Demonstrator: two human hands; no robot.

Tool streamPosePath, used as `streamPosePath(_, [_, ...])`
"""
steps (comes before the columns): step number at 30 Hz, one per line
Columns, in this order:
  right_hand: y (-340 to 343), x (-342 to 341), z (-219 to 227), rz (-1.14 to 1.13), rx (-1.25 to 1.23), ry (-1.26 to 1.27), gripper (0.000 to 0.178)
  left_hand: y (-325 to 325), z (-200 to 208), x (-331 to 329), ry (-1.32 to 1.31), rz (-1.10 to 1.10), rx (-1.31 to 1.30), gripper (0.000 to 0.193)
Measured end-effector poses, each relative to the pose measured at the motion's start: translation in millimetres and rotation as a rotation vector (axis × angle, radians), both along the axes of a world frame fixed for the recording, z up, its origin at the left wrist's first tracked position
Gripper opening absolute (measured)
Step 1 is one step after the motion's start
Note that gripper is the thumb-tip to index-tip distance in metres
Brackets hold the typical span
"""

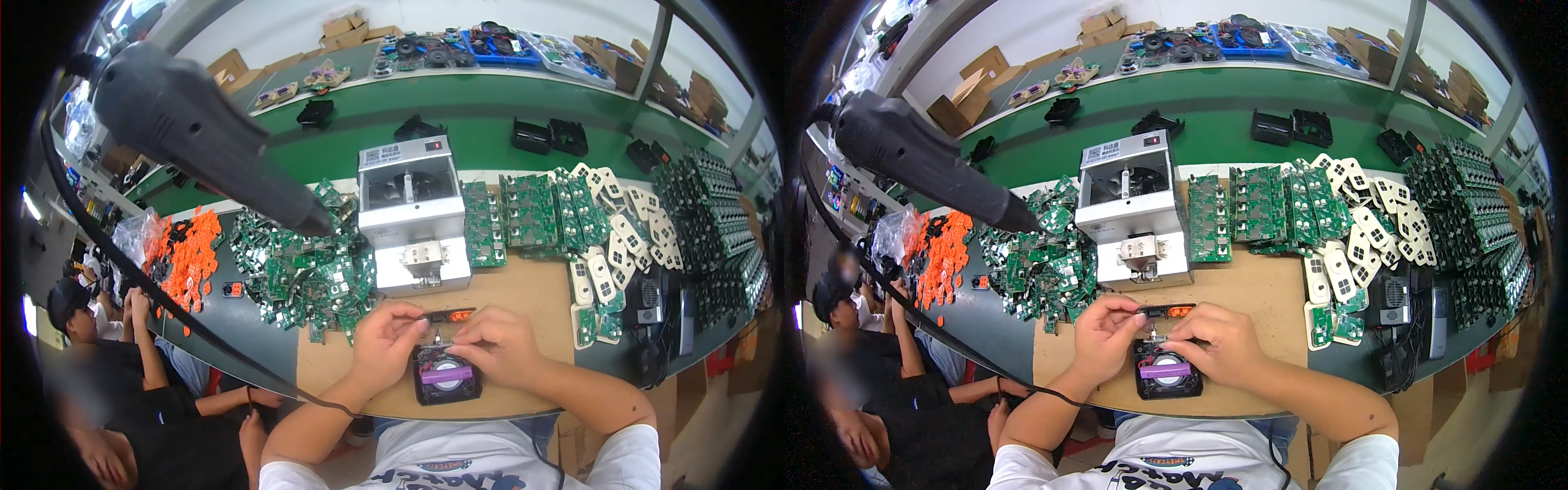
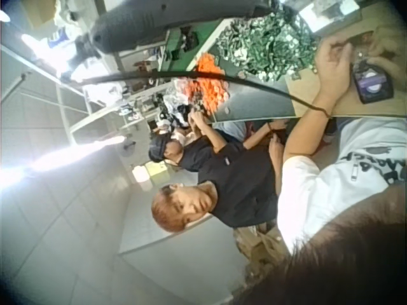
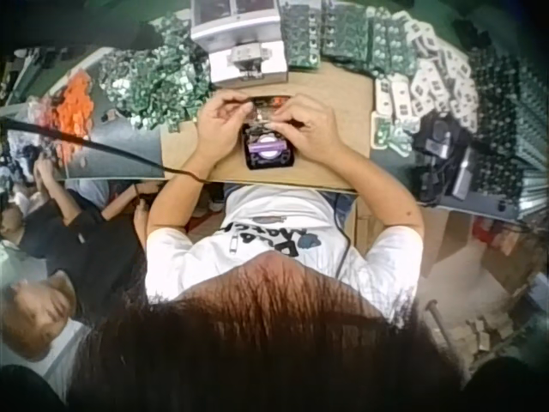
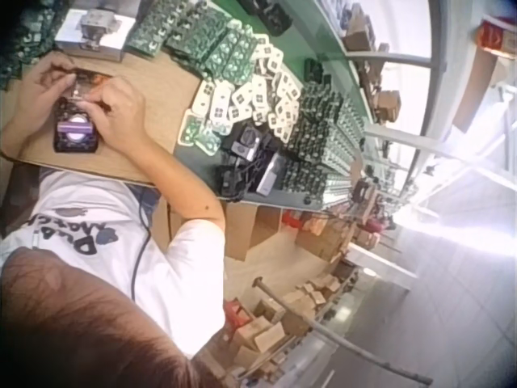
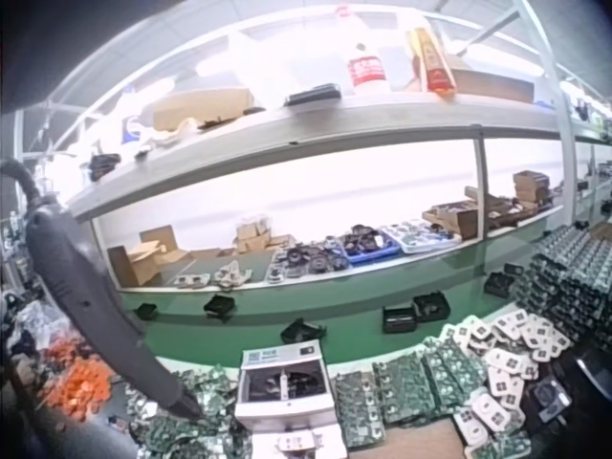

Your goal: Assembling small electronic devices by placing circuit boards into plastic housings and using an electric screwdriver to fasten them.

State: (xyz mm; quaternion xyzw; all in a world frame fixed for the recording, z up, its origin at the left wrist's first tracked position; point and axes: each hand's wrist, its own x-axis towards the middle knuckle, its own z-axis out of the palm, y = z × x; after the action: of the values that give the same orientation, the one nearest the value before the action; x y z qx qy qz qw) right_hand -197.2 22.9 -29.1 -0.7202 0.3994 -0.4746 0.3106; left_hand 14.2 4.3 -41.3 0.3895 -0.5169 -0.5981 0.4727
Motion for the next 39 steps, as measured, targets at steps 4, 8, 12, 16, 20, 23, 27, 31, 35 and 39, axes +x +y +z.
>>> streamPosePath(4, [4, 2, -1, -0.06, 0.003, -0.006, 0.016, 0, -2, 1, 0.056, -0.06, -0.053, 0.019])
streamPosePath(8, [8, 4, 7, -0.171, -0.034, 0.102, 0.016, -2, 0, 4, 0.136, -0.141, -0.057, 0.016])
streamPosePath(12, [0, 1, 9, -0.188, -0.249, 0.231, 0.015, -3, 0, 10, 0.076, -0.209, -0.059, 0.015])
streamPosePath(16, [2, 1, 5, -0.081, -0.042, 0.117, 0.017, 1, 3, 7, -0.03, -0.163, -0.044, 0.016])
streamPosePath(20, [-1, -4, -3, 0.113, 0.171, 0.086, 0.021, -3, 5, 8, -0.327, -0.138, -0.394, 0.025])
streamPosePath(23, [-2, -5, -1, 0.156, 0.121, 0.095, 0.025, -1, 22, 5, -0.51, -0.121, -0.356, 0.027])
streamPosePath(27, [-2, -2, 6, 0.107, 0.143, 0.081, 0.033, -2, 14, 4, -0.529, -0.039, -0.553, 0.024])
streamPosePath(31, [-8, -1, 11, 0.124, -0.119, 0.198, 0.035, -3, 10, 6, -0.413, -0.024, -0.6, 0.024])
streamPosePath(35, [-6, 1, 13, 0.112, -0.047, 0.226, 0.031, -2, 10, 9, -0.356, -0.076, -0.521, 0.021])
streamPosePath(39, [-6, 2, 12, 0.11, -0.175, 0.293, 0.029, -2, 5, 11, -0.41, -0.1, -0.633, 0.021])
